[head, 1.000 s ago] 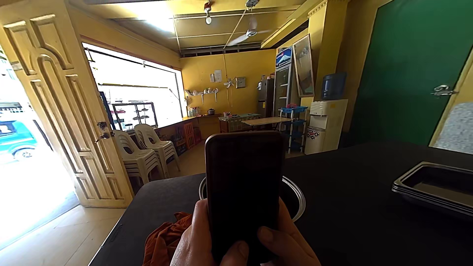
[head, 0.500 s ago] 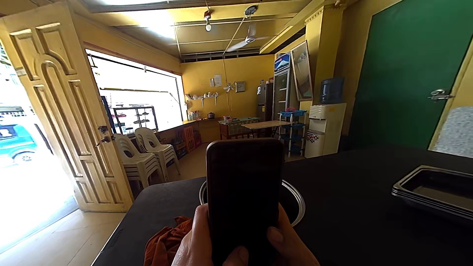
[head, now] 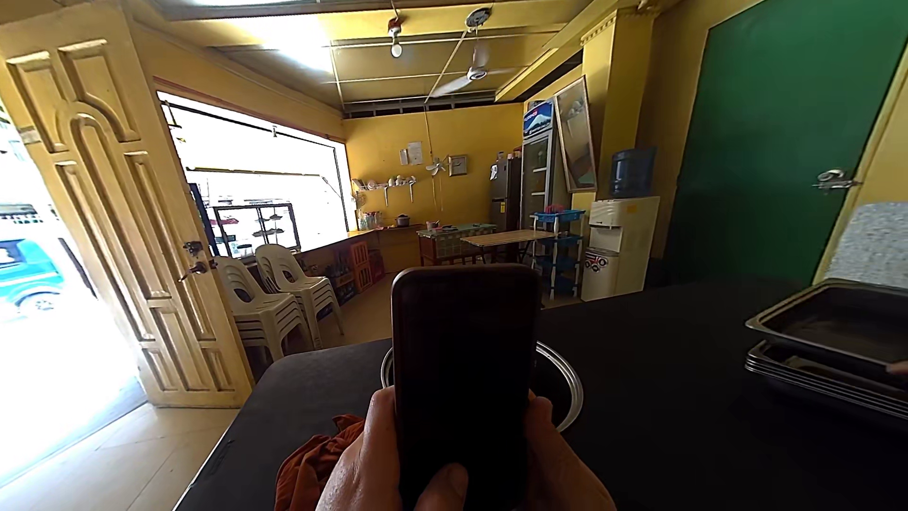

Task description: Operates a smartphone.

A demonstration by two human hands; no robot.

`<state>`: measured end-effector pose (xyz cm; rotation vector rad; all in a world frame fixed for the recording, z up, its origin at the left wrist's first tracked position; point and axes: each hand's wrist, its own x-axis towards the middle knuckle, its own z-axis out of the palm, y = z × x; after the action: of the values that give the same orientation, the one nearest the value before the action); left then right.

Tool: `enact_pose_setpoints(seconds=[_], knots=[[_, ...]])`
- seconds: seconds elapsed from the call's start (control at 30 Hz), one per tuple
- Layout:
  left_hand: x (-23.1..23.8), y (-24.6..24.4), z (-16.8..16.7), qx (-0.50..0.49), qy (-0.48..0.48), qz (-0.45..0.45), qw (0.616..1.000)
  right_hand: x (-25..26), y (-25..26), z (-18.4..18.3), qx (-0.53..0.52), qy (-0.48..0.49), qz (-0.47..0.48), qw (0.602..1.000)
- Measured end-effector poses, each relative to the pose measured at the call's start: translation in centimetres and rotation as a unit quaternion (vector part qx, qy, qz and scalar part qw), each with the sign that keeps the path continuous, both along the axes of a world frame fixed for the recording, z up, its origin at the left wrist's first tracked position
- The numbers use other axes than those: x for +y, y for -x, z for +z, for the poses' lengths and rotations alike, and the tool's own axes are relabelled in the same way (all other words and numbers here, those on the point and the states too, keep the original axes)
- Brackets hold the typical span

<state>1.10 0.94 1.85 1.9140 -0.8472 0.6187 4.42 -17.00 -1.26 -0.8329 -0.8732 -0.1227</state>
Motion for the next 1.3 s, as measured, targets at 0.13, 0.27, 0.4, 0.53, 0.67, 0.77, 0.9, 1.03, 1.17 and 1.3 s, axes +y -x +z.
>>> enact_pose_setpoints(seconds=[0.13, 0.27, 0.4, 0.53, 0.67, 0.77, 0.9, 1.03, 1.17, 1.3], knots=[[0.4, -0.2, 0.1, -0.072, 0.014, 0.059, 0.996, 0.4, 0.2, 0.0, 0.007, -0.006, 0.02, 1.0], [0.4, -0.7, 0.0, -0.205, 0.052, 0.114, 0.971, 0.7, 0.5, -0.1, 0.003, -0.004, 0.053, 0.999], [0.8, -0.1, 0.2, -0.248, 0.02, 0.156, 0.956, 0.8, 0.7, -0.2, -0.009, 0.005, 0.052, 0.999], [0.9, 0.3, 0.4, -0.268, -0.005, 0.183, 0.946, 0.8, 0.7, -0.4, -0.008, 0.017, 0.063, 0.998], [0.7, 0.4, 0.3, -0.265, -0.014, 0.193, 0.945, 0.8, 0.6, -0.5, -0.005, 0.025, 0.075, 0.997], [0.6, 0.6, 0.3, -0.261, -0.037, 0.229, 0.937, 0.8, 0.7, -0.5, -0.001, 0.029, 0.079, 0.996], [0.6, 0.6, 0.4, -0.258, -0.064, 0.254, 0.93, 0.8, 0.6, -0.5, -0.003, 0.029, 0.077, 0.997], [0.5, 0.6, 0.5, -0.264, -0.082, 0.279, 0.92, 1.0, 0.4, -0.6, -0.018, 0.026, 0.064, 0.997], [0.5, 0.6, 0.6, -0.264, -0.087, 0.289, 0.916, 1.1, 0.3, -0.6, -0.035, 0.026, 0.053, 0.998], [0.6, 0.5, 0.4, -0.258, -0.073, 0.272, 0.924, 1.1, 0.2, -0.7, -0.039, 0.031, 0.057, 0.997]])
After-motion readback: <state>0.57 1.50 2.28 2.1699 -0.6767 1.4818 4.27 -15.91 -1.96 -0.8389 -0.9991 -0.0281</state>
